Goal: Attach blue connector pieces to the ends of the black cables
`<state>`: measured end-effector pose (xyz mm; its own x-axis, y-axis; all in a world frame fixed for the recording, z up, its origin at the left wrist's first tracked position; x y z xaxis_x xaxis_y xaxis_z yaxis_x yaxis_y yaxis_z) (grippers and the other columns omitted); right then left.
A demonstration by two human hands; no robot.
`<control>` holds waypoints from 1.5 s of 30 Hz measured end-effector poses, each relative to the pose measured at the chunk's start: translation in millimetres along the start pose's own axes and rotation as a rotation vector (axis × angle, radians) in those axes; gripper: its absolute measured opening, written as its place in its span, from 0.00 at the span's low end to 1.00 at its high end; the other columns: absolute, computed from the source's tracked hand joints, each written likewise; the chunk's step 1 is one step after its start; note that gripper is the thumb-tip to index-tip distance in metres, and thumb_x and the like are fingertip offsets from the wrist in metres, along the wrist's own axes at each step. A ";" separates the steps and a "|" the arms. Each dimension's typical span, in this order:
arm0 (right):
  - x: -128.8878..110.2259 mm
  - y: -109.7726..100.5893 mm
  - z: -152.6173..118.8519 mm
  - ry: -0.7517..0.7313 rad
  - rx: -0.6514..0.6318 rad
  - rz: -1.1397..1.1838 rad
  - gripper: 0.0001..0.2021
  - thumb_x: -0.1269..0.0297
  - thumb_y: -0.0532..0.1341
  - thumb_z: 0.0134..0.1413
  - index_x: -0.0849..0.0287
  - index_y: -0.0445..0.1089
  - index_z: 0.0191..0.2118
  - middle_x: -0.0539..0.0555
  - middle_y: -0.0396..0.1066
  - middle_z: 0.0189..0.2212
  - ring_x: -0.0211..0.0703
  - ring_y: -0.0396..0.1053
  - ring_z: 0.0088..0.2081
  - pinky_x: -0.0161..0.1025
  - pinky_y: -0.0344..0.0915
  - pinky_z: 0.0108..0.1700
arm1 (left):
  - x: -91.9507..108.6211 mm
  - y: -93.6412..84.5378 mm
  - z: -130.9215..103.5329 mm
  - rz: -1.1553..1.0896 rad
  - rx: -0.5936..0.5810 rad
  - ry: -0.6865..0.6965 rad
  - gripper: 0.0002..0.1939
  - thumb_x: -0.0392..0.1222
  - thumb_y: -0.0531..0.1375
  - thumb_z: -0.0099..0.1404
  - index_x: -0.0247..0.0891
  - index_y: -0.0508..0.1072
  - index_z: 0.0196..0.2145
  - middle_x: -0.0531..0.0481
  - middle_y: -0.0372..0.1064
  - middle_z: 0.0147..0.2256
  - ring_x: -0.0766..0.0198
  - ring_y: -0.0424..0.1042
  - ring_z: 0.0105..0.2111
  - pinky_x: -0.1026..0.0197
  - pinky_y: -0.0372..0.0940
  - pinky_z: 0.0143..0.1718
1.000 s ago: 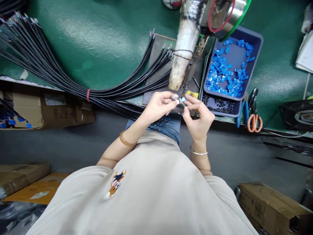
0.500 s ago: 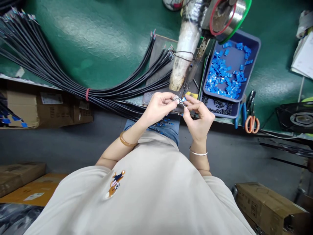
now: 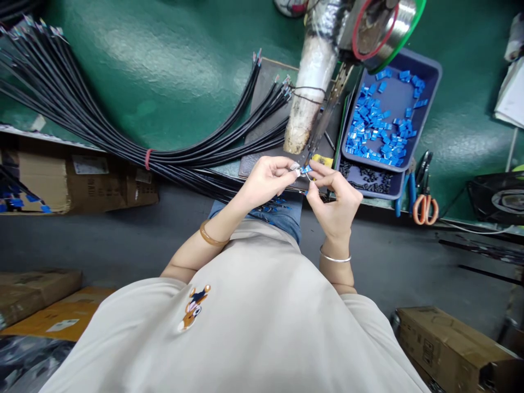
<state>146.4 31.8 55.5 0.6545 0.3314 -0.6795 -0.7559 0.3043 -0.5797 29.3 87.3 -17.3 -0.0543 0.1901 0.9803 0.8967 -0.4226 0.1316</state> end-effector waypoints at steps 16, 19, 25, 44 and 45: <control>-9.3 -1.5 5.5 -0.078 0.015 -0.028 0.06 0.74 0.61 0.54 0.55 0.68 0.31 0.54 0.77 0.48 0.45 0.78 0.45 0.43 0.78 0.48 | 12.0 -2.1 0.8 -0.022 0.033 0.039 0.05 0.38 0.61 0.60 0.33 0.73 0.29 0.59 0.58 0.14 0.77 0.54 0.13 0.70 0.48 0.15; -8.9 -0.9 2.8 -0.082 0.004 -0.041 0.06 0.74 0.61 0.53 0.55 0.67 0.31 0.55 0.78 0.48 0.43 0.79 0.43 0.41 0.78 0.46 | 5.6 -0.7 -0.4 -0.014 0.010 0.013 0.07 0.39 0.61 0.60 0.33 0.72 0.28 0.58 0.58 0.15 0.77 0.54 0.13 0.70 0.48 0.15; -7.1 -2.4 0.2 -0.067 0.006 -0.067 0.05 0.72 0.60 0.55 0.55 0.66 0.31 0.54 0.78 0.47 0.43 0.80 0.40 0.41 0.78 0.44 | 1.8 2.2 -1.7 0.004 -0.024 0.029 0.08 0.41 0.62 0.62 0.34 0.72 0.28 0.58 0.58 0.15 0.76 0.55 0.14 0.70 0.48 0.17; -9.1 -3.9 2.2 -0.063 0.020 -0.072 0.05 0.72 0.62 0.56 0.55 0.68 0.31 0.53 0.79 0.44 0.42 0.79 0.40 0.41 0.77 0.45 | 5.2 5.6 -0.6 -0.043 -0.040 0.006 0.07 0.39 0.62 0.59 0.34 0.72 0.26 0.59 0.55 0.15 0.76 0.51 0.15 0.67 0.44 0.18; -9.2 -3.4 2.7 -0.070 0.018 -0.074 0.05 0.72 0.62 0.56 0.55 0.68 0.31 0.53 0.79 0.45 0.42 0.79 0.40 0.41 0.77 0.45 | 5.9 5.9 0.0 -0.053 -0.041 0.014 0.07 0.39 0.62 0.59 0.33 0.72 0.26 0.60 0.55 0.15 0.76 0.51 0.15 0.67 0.44 0.18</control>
<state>143.0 30.1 64.9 0.7084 0.3684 -0.6020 -0.7055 0.3465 -0.6182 34.3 85.9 -10.7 -0.1080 0.2007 0.9737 0.8739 -0.4478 0.1892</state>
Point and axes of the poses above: each hand's wrist, its own z-axis towards the middle knuckle, its own y-axis out of the palm, x = y × z, the point moved 10 cm from there along z, towards the middle knuckle
